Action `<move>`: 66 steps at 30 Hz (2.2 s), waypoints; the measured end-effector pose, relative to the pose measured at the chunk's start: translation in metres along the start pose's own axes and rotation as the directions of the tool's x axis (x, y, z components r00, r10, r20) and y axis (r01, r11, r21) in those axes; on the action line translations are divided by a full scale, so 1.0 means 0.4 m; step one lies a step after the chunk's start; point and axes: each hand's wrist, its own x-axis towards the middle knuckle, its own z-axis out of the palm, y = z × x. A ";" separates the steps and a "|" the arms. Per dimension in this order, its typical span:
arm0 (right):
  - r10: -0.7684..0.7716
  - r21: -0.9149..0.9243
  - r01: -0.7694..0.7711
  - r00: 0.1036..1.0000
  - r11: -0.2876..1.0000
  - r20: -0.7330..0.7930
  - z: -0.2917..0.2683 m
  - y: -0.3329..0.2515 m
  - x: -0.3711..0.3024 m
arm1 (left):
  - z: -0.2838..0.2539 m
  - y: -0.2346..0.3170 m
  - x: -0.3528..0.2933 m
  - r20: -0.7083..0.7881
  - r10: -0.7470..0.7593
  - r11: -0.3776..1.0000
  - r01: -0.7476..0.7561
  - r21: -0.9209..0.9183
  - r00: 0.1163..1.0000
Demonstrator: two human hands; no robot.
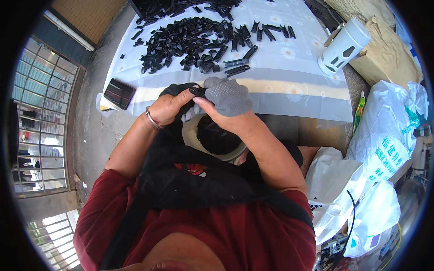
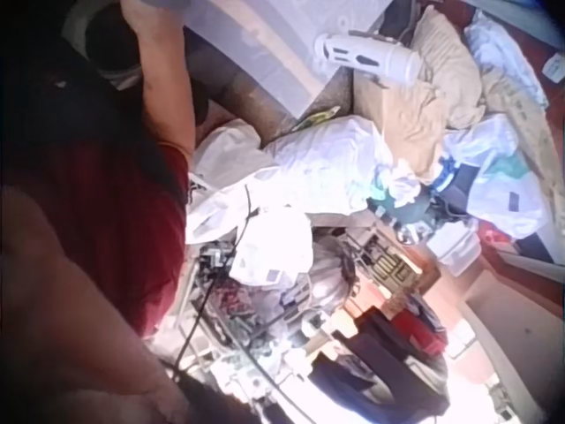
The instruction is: Manually assembling small black plastic components by joining parts and placing them into a bowl.
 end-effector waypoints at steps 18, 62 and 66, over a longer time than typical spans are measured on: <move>-0.071 -0.177 0.075 0.997 0.981 0.030 -0.006 0.002 -0.002 | 0.071 -0.012 0.011 -0.261 0.043 0.954 -0.118 -0.276 0.964; 0.209 -0.532 -0.175 0.978 0.829 0.003 -0.061 0.100 0.042 | -0.016 -0.012 0.162 -0.261 0.556 0.358 0.056 0.932 0.789; -0.130 -0.358 0.016 0.947 0.933 -0.295 -0.053 0.170 0.021 | -0.043 0.005 0.146 -0.354 0.520 0.442 0.110 0.890 0.778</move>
